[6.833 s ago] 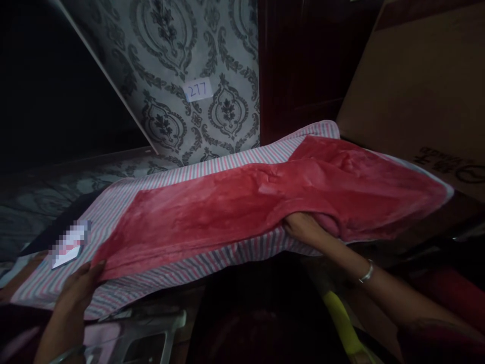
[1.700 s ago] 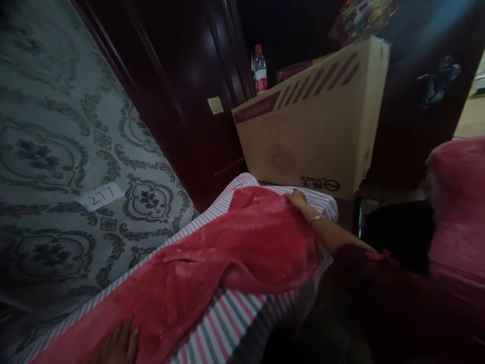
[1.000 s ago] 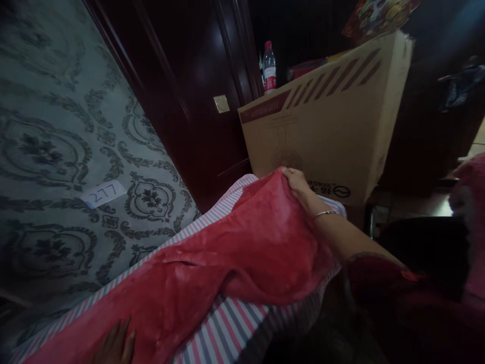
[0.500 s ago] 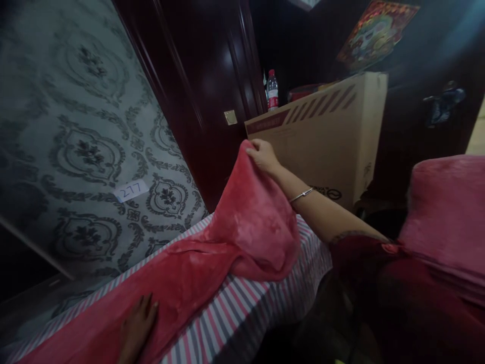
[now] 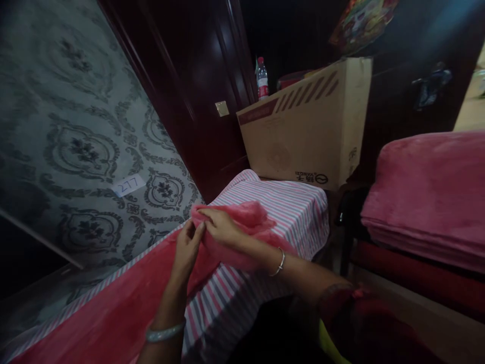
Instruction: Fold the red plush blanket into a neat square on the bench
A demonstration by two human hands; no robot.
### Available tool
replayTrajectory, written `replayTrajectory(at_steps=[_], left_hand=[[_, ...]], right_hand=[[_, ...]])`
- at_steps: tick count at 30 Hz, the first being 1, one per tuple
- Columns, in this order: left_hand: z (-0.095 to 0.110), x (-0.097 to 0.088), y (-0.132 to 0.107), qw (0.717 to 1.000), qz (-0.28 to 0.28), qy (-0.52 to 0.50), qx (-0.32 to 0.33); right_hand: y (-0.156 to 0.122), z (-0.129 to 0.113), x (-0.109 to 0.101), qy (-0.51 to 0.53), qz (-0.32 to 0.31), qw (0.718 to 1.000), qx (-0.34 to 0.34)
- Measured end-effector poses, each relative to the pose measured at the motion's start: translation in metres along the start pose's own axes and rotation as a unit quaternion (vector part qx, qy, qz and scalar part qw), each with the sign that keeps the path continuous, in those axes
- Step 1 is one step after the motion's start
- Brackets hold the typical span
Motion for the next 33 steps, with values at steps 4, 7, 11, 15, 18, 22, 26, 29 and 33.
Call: replayTrajectory(at_steps=[4, 7, 11, 15, 18, 22, 26, 29, 33], left_hand=[[-0.024, -0.017, -0.027, 0.996, 0.074, 0.012, -0.037], [-0.036, -0.038, -0.051, 0.988, 0.141, 0.002, -0.063], [-0.059, -0.064, -0.081, 0.968, 0.218, -0.045, -0.117], [-0.092, -0.085, -0.11, 0.93, 0.298, -0.12, -0.18], [-0.109, -0.088, -0.125, 0.91, 0.315, -0.161, -0.218], [-0.111, -0.086, -0.131, 0.912, 0.31, -0.161, -0.215], [-0.11, -0.084, -0.133, 0.913, 0.303, -0.162, -0.221], [-0.107, -0.082, -0.131, 0.922, 0.29, -0.142, -0.215], [-0.101, -0.078, -0.127, 0.943, 0.249, -0.094, -0.198]], right_hand=[[-0.025, 0.004, 0.015, 0.019, -0.037, 0.999, -0.001], [-0.045, 0.013, 0.025, -0.016, -0.105, 0.994, 0.018], [-0.074, 0.045, 0.024, -0.17, -0.198, 0.963, 0.06], [-0.095, 0.085, -0.005, -0.302, -0.218, 0.923, 0.096], [-0.106, 0.107, -0.032, -0.351, -0.214, 0.907, 0.091], [-0.116, 0.132, -0.07, -0.379, -0.176, 0.899, 0.131], [-0.121, 0.151, -0.096, -0.364, -0.138, 0.902, 0.188], [-0.118, 0.159, -0.108, -0.346, -0.081, 0.913, 0.198], [-0.117, 0.177, -0.107, -0.319, -0.064, 0.925, 0.196]])
Point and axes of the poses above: each hand's wrist, its own y-axis towards the middle knuckle, its own x-axis out of the palm, z = x × y, the point moved 8 cm from there along y, towards the middle knuckle, and after that the axes turned 4 degrees about x, right-handed, at the moved point
